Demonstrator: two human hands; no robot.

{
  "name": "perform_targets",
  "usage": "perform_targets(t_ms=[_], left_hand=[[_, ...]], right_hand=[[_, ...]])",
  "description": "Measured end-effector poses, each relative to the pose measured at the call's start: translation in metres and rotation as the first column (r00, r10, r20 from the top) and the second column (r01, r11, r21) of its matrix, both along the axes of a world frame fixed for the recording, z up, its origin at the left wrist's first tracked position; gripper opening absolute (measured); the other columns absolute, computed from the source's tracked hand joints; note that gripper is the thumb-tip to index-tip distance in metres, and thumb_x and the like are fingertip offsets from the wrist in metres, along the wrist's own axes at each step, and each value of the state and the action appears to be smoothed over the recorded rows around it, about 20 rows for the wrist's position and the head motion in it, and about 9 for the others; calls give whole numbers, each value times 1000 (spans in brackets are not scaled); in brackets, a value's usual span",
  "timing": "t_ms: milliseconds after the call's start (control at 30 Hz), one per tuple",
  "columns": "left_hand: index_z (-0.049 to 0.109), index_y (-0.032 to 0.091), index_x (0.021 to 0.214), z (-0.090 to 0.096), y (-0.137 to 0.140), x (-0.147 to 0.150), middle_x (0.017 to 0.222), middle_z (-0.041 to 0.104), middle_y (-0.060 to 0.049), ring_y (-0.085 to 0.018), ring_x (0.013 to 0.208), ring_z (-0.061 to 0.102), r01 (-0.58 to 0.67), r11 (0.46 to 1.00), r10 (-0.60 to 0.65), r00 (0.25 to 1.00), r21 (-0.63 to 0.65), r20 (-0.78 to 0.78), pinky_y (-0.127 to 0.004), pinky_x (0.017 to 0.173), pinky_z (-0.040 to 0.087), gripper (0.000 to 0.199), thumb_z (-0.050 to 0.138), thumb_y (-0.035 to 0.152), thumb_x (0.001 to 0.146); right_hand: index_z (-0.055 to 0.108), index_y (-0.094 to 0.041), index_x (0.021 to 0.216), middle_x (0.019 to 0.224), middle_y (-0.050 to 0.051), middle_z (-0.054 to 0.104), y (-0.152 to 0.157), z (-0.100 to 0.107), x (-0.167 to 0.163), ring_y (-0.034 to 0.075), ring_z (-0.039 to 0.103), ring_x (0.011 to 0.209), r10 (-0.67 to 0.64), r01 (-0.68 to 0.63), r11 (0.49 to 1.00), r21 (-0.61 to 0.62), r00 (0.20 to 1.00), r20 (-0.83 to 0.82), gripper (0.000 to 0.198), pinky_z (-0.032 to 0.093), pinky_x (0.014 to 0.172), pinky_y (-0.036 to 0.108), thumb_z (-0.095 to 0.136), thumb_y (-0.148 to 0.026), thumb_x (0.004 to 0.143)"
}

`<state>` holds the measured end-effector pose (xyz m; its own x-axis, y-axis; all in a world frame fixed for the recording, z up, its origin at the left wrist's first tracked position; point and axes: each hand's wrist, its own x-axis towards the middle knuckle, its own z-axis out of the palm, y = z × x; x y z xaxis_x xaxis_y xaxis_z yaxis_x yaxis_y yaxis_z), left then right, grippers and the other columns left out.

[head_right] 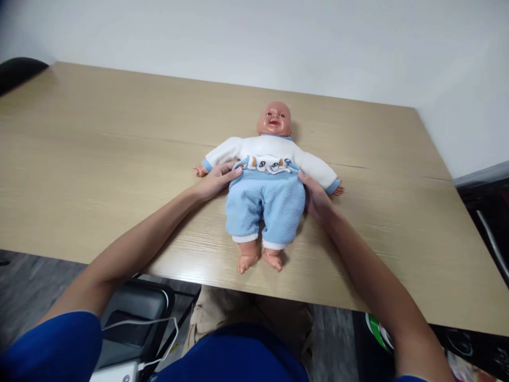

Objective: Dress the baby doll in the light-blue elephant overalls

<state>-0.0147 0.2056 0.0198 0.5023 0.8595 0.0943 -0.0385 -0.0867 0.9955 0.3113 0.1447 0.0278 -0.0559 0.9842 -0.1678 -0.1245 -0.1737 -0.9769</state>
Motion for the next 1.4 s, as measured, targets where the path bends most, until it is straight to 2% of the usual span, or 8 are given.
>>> perform_targets(t_ms=[200,367,567,700,900,1100,1300,1400], left_hand=[[85,24,106,2,16,-34,122,76,-11,-32,129,68,189,963,-166,977,193,-130,-46,121,54,43,97,63,91],[87,25,105,1,14,-33,128,78,-12,-36,140,68,184,966,-170,981,180,-95,-51,129,52,41,104,54,82],[76,22,104,-14,-1,-13,106,79,-8,-32,111,77,119,976,-81,976,-183,203,-48,109,60,43,93,58,90],[69,22,103,-28,1,-7,98,73,-3,-28,101,74,22,963,51,964,-270,260,-43,101,59,39,91,50,87],[65,24,97,-26,3,-11,87,62,-1,-24,85,64,-1,986,36,977,-166,208,-38,86,52,40,90,55,90],[73,21,92,8,0,-3,108,70,-7,-25,107,63,-38,962,33,999,271,23,-38,98,51,55,94,72,91],[66,24,100,6,5,15,85,59,1,-17,74,53,-137,990,131,976,26,172,-32,71,40,63,89,82,93],[65,22,96,-4,6,7,81,54,2,-15,70,46,-118,993,116,991,32,64,-32,67,33,64,88,82,93]], right_hand=[[77,-30,99,106,5,86,-5,-1,22,38,79,120,160,-162,985,50,986,55,33,66,105,53,86,-41,70],[80,-31,111,117,3,89,-10,-6,17,37,80,127,160,-161,987,24,987,23,42,65,110,51,94,-49,75],[79,-35,129,127,5,89,-14,-5,2,39,80,133,84,-84,996,-3,992,-95,60,69,107,54,93,-68,81],[78,-36,128,124,4,90,-14,-1,0,39,81,130,104,-110,993,-33,985,-138,54,69,106,54,90,-62,82],[73,-33,102,103,6,85,-10,-2,2,40,79,117,103,-100,995,27,986,-130,31,66,99,56,79,-53,78],[68,-30,84,83,2,60,-13,15,3,27,61,87,0,-79,929,360,977,216,34,57,87,44,84,-59,93],[70,-29,94,79,-2,56,7,23,-7,19,46,72,-26,-91,928,362,952,306,52,42,67,34,85,-78,96],[68,-28,91,76,-2,57,12,7,-4,19,47,71,-30,-62,956,288,952,305,63,40,65,33,86,-89,88]])
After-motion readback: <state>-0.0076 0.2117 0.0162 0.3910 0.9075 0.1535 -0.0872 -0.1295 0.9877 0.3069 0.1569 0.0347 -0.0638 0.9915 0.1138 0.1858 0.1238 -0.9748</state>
